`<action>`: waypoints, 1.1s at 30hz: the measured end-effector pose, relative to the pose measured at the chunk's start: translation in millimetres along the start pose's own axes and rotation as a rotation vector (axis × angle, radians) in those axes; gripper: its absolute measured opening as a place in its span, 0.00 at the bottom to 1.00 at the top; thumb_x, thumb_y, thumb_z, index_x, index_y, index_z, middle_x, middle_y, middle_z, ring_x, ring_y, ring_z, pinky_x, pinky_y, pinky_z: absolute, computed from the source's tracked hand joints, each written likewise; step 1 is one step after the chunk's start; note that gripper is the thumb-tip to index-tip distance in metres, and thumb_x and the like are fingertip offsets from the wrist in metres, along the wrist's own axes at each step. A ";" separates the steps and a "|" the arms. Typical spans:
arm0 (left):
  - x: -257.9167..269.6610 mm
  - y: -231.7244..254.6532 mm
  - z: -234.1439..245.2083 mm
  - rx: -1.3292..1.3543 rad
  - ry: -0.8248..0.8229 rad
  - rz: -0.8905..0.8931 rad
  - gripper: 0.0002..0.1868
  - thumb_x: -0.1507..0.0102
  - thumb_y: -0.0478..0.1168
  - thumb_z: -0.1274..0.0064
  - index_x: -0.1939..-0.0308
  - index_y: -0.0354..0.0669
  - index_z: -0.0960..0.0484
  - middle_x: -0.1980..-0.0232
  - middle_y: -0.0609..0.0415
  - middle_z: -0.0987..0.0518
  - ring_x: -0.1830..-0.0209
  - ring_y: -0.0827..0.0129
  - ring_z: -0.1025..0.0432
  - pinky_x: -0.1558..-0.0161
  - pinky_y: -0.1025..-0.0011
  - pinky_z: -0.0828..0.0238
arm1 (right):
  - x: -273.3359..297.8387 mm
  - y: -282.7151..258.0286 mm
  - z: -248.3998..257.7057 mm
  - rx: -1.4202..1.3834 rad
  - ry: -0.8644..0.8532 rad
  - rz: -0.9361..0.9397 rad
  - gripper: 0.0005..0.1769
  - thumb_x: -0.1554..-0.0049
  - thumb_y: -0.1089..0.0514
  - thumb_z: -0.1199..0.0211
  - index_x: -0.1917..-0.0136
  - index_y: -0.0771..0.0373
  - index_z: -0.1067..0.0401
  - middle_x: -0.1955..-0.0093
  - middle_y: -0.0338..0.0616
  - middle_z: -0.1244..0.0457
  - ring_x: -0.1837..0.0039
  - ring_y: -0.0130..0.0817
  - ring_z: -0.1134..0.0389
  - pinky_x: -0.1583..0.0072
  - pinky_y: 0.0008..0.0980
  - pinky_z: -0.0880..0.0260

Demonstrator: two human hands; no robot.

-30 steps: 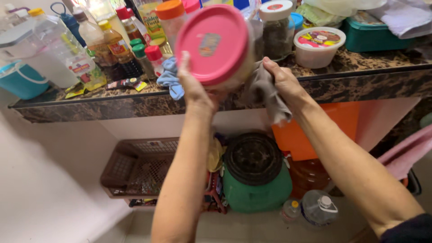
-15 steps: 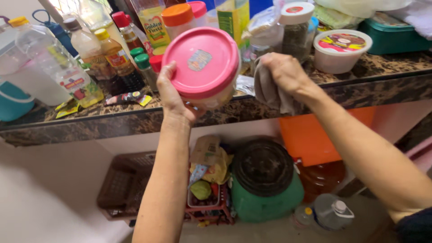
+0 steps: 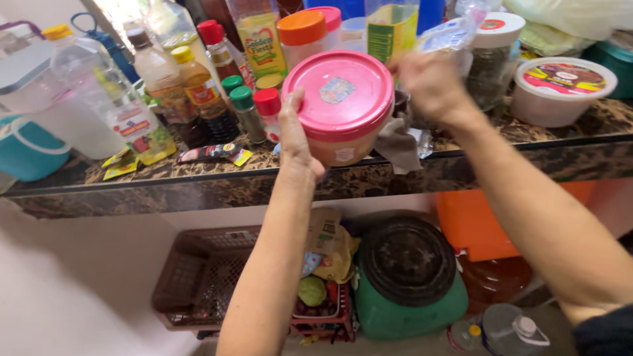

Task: The person wipes the kitchen counter with cloths, rinses a cloth in the sink, wipes a plastic basket, then opens plastic containers and sorts small seasoning packets into a pink-lidded container before closing the lids and arranging the containers on the shelf.

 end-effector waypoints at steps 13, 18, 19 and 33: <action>41.8 -58.1 -11.4 0.619 -0.469 -0.210 0.50 0.36 0.76 0.64 0.21 0.46 0.40 0.20 0.42 0.39 0.23 0.46 0.40 0.26 0.45 0.41 | 28.5 -47.7 19.5 -0.297 -0.304 0.184 0.54 0.54 0.28 0.33 0.24 0.59 0.40 0.31 0.58 0.37 0.33 0.46 0.34 0.33 0.43 0.35; 80.4 -72.3 -14.3 0.770 -1.026 -0.144 0.40 0.29 0.71 0.65 0.24 0.49 0.40 0.26 0.42 0.34 0.27 0.43 0.37 0.32 0.36 0.39 | 26.9 -48.6 10.1 0.120 -0.386 0.241 0.55 0.47 0.17 0.50 0.21 0.57 0.44 0.22 0.59 0.45 0.25 0.51 0.42 0.29 0.49 0.42; 79.9 -73.2 -14.7 0.772 -0.987 -0.162 0.38 0.28 0.70 0.64 0.25 0.48 0.40 0.26 0.43 0.34 0.28 0.44 0.37 0.33 0.37 0.39 | 25.1 -48.4 8.3 0.102 -0.404 0.212 0.59 0.50 0.15 0.52 0.20 0.56 0.47 0.22 0.58 0.46 0.24 0.51 0.42 0.28 0.48 0.43; 85.0 -83.5 4.7 0.739 -0.422 -0.320 0.38 0.31 0.63 0.59 0.21 0.52 0.42 0.24 0.50 0.35 0.27 0.53 0.37 0.28 0.49 0.41 | 41.4 -95.8 -11.5 0.138 -0.477 0.229 0.72 0.66 0.25 0.35 0.16 0.50 0.58 0.16 0.53 0.58 0.18 0.53 0.55 0.26 0.50 0.45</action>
Point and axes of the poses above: each hand's wrist, its own x-axis away from the middle knuckle, its own z-axis out of the back of the hand, y = z × x, the point moved 4 cm from there along -x, towards the middle knuckle
